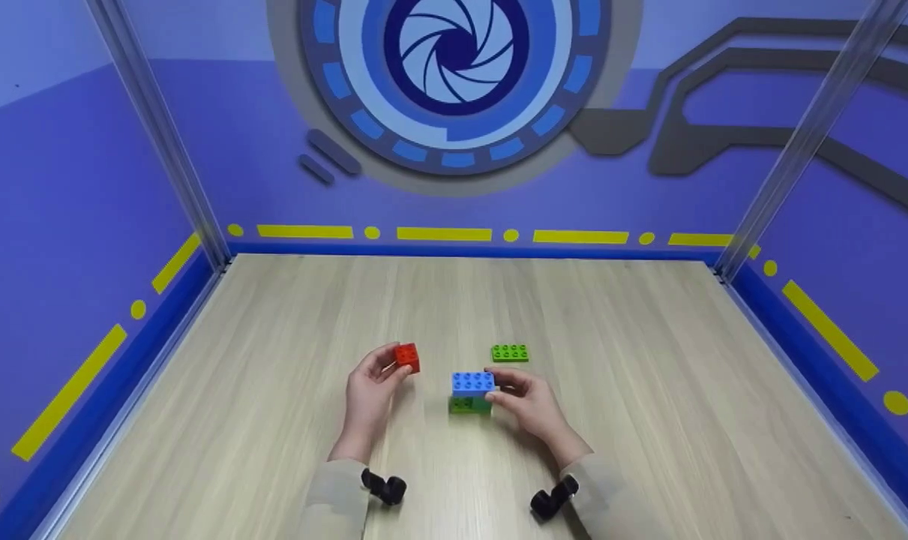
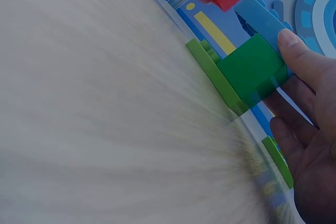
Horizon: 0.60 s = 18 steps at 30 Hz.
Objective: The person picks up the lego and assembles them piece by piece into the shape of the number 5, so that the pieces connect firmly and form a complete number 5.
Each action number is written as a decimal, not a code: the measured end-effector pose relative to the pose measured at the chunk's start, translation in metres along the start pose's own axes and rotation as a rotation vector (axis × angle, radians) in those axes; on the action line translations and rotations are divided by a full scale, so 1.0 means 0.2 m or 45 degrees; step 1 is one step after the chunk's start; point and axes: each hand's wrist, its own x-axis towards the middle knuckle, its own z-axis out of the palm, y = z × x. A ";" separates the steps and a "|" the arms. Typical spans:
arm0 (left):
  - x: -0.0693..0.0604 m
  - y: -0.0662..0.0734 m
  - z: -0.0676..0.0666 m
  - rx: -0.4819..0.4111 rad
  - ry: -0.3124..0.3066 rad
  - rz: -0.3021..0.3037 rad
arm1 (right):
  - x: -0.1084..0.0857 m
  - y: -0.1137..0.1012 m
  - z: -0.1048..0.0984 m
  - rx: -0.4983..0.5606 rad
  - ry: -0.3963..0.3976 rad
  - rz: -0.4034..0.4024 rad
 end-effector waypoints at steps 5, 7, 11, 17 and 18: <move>0.00 0.01 0.04 -0.012 -0.039 0.046 | 0.00 0.01 0.00 -0.030 0.000 -0.005; 0.00 0.01 0.05 -0.002 -0.057 0.059 | 0.00 0.01 0.00 -0.033 0.000 -0.003; -0.01 0.03 0.08 0.047 -0.093 0.076 | 0.00 0.00 0.00 -0.012 0.004 0.007; -0.04 0.06 0.12 0.086 -0.144 0.080 | 0.00 0.01 0.00 -0.025 0.007 0.028; -0.04 0.06 0.12 0.084 -0.151 0.083 | 0.00 0.01 0.00 -0.029 0.009 0.034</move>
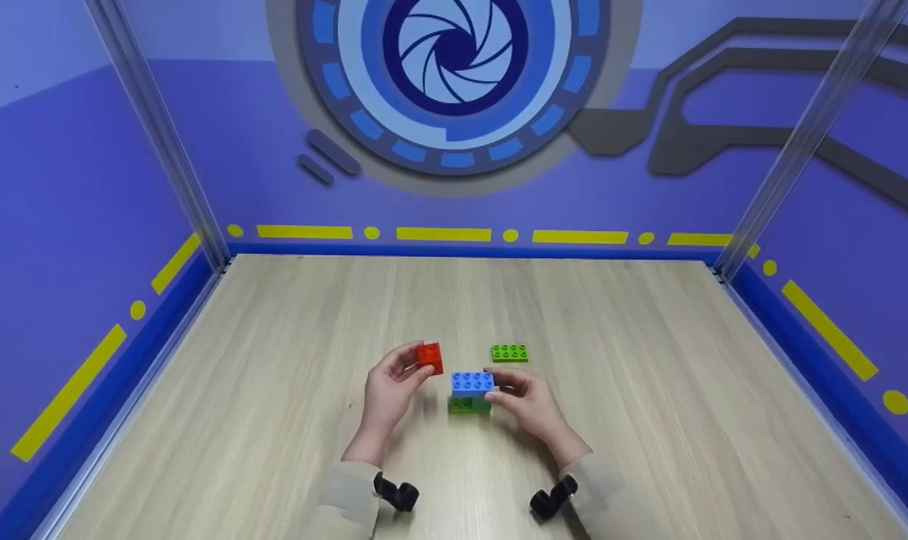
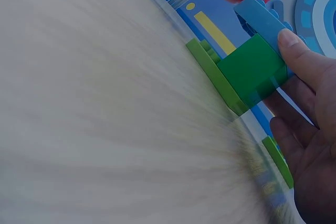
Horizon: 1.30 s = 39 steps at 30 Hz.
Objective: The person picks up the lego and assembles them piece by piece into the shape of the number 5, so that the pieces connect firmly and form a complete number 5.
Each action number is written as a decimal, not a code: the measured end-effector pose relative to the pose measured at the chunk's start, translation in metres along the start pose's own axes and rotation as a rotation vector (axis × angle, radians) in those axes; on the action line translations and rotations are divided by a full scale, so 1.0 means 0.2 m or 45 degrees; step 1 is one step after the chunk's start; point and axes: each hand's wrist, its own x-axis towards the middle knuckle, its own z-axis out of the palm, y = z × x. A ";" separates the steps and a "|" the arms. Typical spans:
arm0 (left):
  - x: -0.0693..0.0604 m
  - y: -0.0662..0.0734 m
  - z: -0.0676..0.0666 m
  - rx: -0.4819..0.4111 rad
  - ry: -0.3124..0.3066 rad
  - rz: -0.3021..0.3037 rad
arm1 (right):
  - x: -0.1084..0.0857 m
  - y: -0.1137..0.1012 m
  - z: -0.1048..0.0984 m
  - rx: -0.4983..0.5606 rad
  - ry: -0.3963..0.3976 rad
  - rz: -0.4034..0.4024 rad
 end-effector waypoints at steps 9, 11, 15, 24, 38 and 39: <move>-0.03 0.03 0.07 0.028 -0.043 0.015 | 0.00 -0.01 0.00 -0.001 0.003 -0.013; -0.03 0.03 0.08 0.041 -0.053 0.007 | 0.00 -0.01 0.00 -0.001 0.004 -0.010; -0.04 0.03 0.11 0.050 -0.076 0.006 | -0.01 -0.02 0.00 0.009 0.005 0.007; -0.04 0.01 0.15 0.058 -0.124 0.027 | 0.00 -0.01 0.00 -0.008 0.002 -0.002; -0.06 0.02 0.17 0.075 -0.171 0.037 | 0.00 -0.01 0.00 0.014 -0.005 0.003; -0.06 0.02 0.17 0.079 -0.175 0.038 | 0.00 -0.01 0.00 0.015 -0.005 0.003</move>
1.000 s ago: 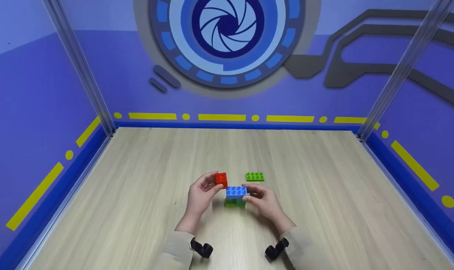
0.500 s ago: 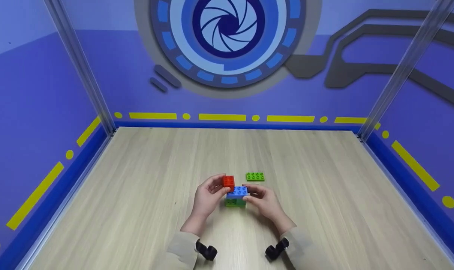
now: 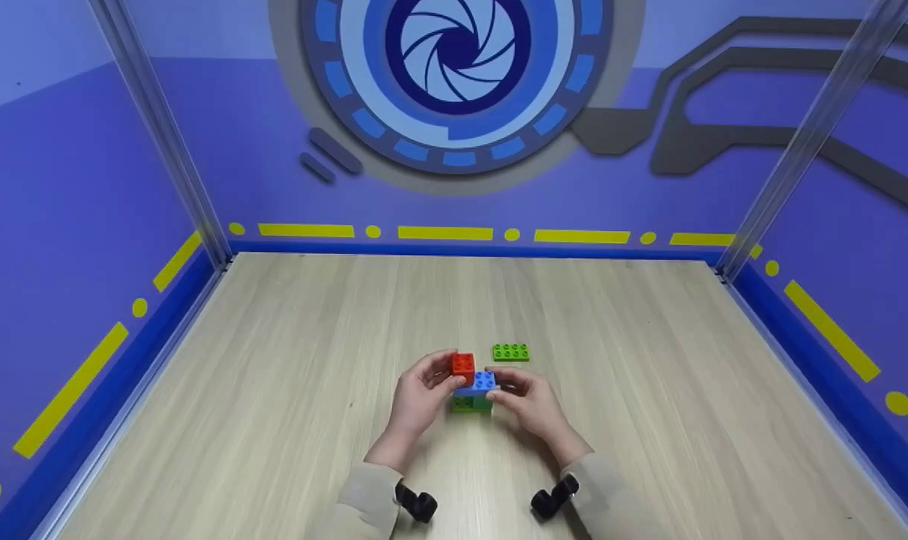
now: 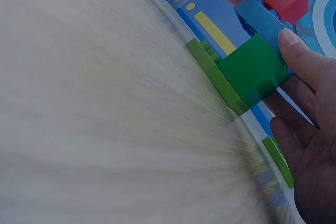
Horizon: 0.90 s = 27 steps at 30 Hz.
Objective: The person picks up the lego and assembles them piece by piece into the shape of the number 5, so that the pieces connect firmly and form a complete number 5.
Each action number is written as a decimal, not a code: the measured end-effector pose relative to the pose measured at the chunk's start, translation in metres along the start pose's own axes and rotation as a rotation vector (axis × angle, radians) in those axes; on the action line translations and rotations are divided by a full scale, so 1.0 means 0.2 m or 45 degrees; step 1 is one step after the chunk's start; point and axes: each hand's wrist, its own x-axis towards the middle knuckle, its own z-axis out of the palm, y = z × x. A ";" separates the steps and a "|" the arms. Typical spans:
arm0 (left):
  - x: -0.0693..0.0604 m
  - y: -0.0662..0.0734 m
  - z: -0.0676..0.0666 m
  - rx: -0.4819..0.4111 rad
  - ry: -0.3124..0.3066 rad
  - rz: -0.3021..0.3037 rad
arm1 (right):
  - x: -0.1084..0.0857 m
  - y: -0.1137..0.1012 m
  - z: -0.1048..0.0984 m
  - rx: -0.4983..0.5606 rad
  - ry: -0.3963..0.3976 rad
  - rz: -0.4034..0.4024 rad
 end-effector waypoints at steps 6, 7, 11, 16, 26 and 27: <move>-0.01 0.00 0.00 0.019 -0.001 0.021 | 0.00 0.00 0.00 -0.009 0.004 -0.016; -0.01 0.00 0.00 0.026 0.000 0.026 | 0.00 0.00 0.00 -0.009 0.003 -0.017; -0.01 -0.01 0.01 0.048 -0.002 0.039 | 0.00 0.00 0.00 -0.004 -0.003 -0.011; -0.01 -0.01 0.00 0.057 -0.009 0.062 | 0.00 0.01 0.00 0.003 -0.002 -0.006; -0.01 -0.01 -0.01 0.102 -0.035 0.083 | 0.00 0.01 0.00 -0.010 0.000 -0.017; -0.01 -0.01 -0.01 0.109 -0.035 0.093 | 0.00 0.01 -0.01 -0.009 -0.003 -0.025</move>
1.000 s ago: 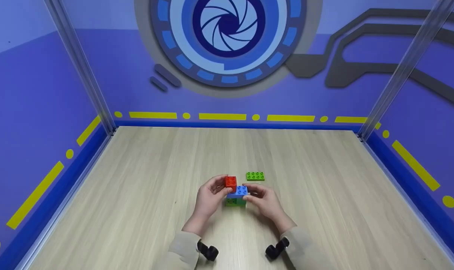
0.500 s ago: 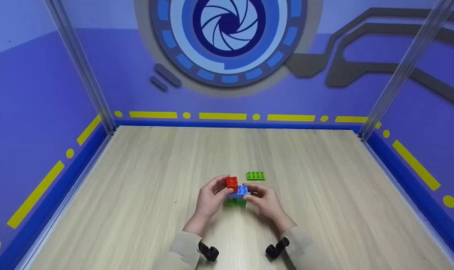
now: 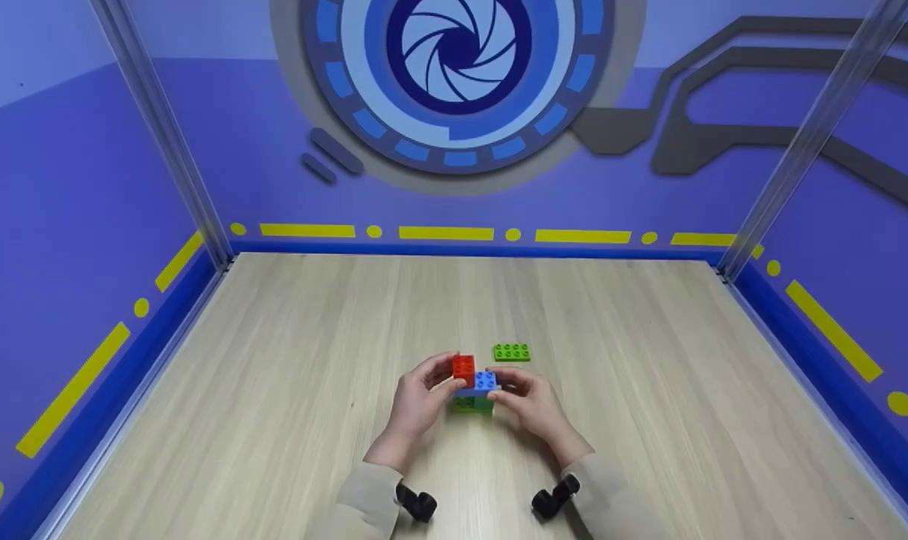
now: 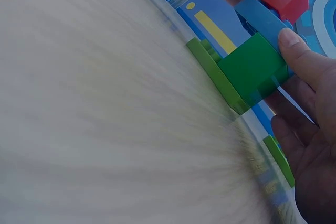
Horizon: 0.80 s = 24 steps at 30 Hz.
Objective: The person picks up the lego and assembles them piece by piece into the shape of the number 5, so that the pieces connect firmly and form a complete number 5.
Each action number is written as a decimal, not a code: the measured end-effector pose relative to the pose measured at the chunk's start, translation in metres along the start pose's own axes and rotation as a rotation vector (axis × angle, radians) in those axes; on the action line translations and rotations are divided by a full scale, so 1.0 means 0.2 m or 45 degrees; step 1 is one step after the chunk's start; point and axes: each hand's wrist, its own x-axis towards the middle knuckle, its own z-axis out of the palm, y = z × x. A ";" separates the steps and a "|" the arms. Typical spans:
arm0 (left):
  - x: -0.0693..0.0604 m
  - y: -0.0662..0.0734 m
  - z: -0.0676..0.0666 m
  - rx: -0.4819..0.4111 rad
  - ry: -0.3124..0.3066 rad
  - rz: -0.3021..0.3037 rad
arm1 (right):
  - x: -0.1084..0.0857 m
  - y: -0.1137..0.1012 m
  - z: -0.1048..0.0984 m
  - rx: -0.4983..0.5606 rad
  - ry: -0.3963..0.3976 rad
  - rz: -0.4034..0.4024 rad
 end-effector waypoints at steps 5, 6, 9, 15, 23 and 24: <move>0.00 0.00 0.00 0.029 0.005 0.024 | 0.00 0.00 0.00 0.007 0.002 -0.013; 0.00 0.00 0.00 0.032 0.007 0.017 | 0.00 0.00 0.00 0.008 0.003 -0.014; 0.00 -0.01 0.00 0.048 0.015 0.016 | 0.00 -0.01 0.01 -0.007 0.012 -0.011; 0.00 0.00 -0.01 0.072 0.019 0.045 | 0.00 -0.01 0.01 -0.002 0.026 -0.002; -0.01 0.01 0.00 0.183 0.039 0.141 | 0.00 0.00 0.00 -0.014 0.007 -0.024; -0.01 0.01 0.00 0.197 0.042 0.158 | 0.01 0.01 0.00 -0.015 0.006 -0.033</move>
